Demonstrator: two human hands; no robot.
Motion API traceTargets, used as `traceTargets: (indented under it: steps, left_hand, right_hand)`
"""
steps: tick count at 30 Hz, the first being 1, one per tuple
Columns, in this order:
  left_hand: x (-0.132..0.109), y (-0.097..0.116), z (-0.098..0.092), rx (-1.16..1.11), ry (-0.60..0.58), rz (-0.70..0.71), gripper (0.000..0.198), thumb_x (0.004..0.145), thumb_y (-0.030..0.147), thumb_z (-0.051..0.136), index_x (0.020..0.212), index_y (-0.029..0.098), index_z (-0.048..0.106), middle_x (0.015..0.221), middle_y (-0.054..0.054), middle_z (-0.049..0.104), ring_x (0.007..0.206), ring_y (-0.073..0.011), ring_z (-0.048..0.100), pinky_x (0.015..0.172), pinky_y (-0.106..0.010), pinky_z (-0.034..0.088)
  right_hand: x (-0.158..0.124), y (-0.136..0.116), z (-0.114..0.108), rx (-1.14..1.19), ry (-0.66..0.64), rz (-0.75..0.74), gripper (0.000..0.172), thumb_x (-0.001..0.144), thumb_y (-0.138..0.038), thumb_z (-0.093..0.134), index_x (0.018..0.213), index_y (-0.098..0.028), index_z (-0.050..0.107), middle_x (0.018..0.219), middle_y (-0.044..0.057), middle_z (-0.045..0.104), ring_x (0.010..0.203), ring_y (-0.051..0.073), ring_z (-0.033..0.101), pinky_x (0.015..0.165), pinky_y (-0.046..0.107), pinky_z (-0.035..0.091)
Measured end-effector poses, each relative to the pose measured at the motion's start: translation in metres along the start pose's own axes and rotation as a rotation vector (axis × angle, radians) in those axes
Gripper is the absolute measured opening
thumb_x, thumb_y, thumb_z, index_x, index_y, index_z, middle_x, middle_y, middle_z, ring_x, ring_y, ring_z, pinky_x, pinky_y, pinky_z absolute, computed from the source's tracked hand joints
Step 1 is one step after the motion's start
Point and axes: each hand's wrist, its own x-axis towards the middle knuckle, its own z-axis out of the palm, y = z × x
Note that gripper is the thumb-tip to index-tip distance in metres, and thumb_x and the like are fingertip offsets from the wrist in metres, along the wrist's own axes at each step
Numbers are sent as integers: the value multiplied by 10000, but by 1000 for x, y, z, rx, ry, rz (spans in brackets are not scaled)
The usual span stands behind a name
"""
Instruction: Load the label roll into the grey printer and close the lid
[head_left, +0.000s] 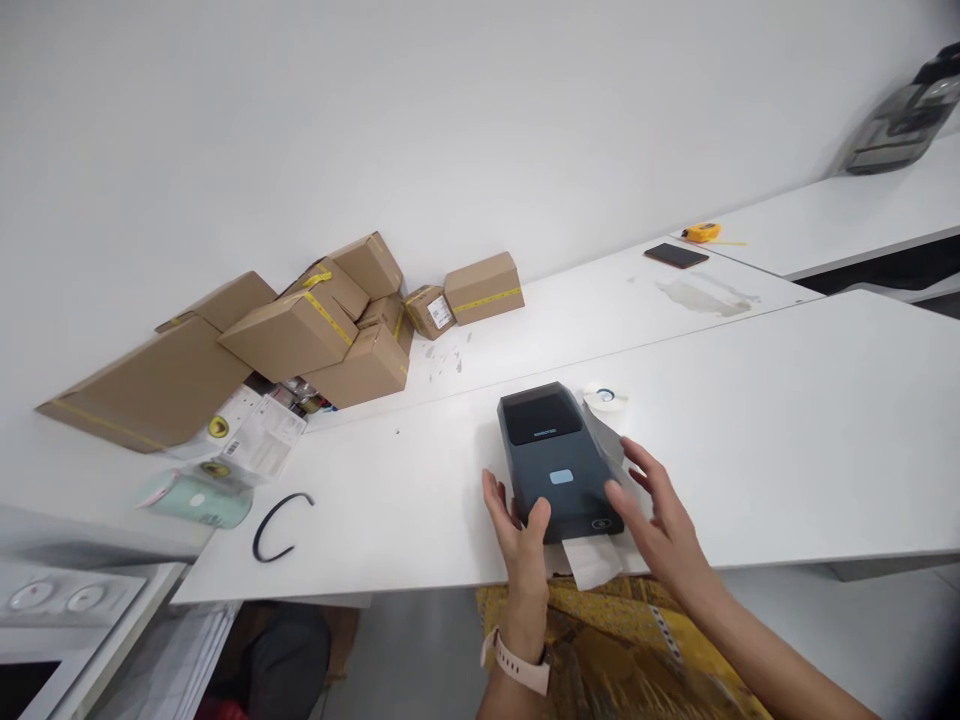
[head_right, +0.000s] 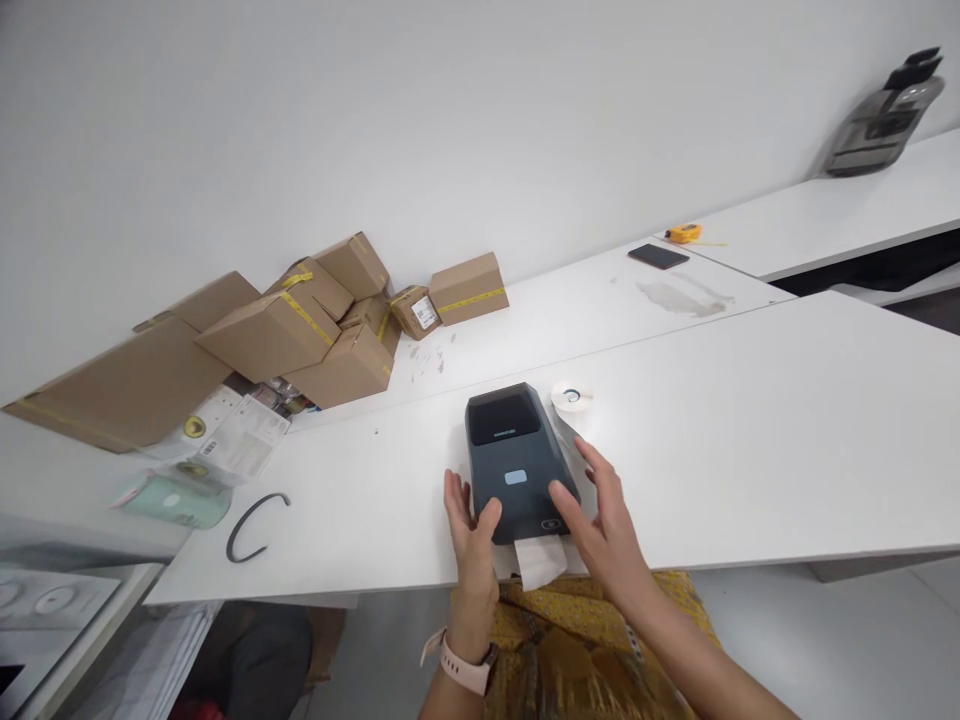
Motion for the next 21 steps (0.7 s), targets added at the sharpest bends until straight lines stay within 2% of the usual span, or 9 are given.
traceTargets:
  steps: [2,4,8,12,17,21]
  left_hand:
    - [1,-2,-1,-89,-45,-118,935,814,435,750,1584,281,242,1679,-106,248,1511,-277,334,1099,-312,473]
    - [2,-3,-2,-118,-76,-156,944,812,445,748,1589,270,241,1666,-118,285,1474,-294,399,1074,-329,502]
    - [3,1,-3,-91,-154,-112,823,854,438,705,1558,230,334,1614,-141,385,1425,-306,466,1083,-373,503]
    - [2,6,-5,-51,-218,-82,729,895,409,658,1539,228,369,1582,-132,438,1403,-288,494,1100,-377,487]
    - [4,-1,-8,21,-179,-75,739,888,420,655,1540,218,372,1573,-146,447,1392,-301,503,1068,-372,509]
    - [5,-9,-8,107,-139,-36,732,881,427,646,1529,198,393,1593,-141,420,1430,-298,454,1115,-373,463]
  right_hand:
    - [16,3,11,111,-101,207,632,923,-562,600,1487,-321,448,1527,90,498,1356,299,524,1055,471,522]
    - [24,6,18,179,-181,295,659,902,-593,620,1483,-329,456,1520,78,513,1341,293,545,1038,445,544]
    - [25,10,18,191,-208,365,720,871,-619,641,1495,-315,449,1547,73,487,1364,311,525,1039,447,554]
    - [21,6,15,228,-206,454,691,872,-597,650,1474,-302,483,1489,79,557,1308,319,579,1006,459,575]
    - [20,3,15,277,-203,471,683,861,-583,680,1458,-306,499,1482,92,561,1278,325,598,989,470,573]
    - [18,10,20,240,-162,459,711,853,-608,669,1464,-293,487,1503,88,537,1319,323,560,1020,464,549]
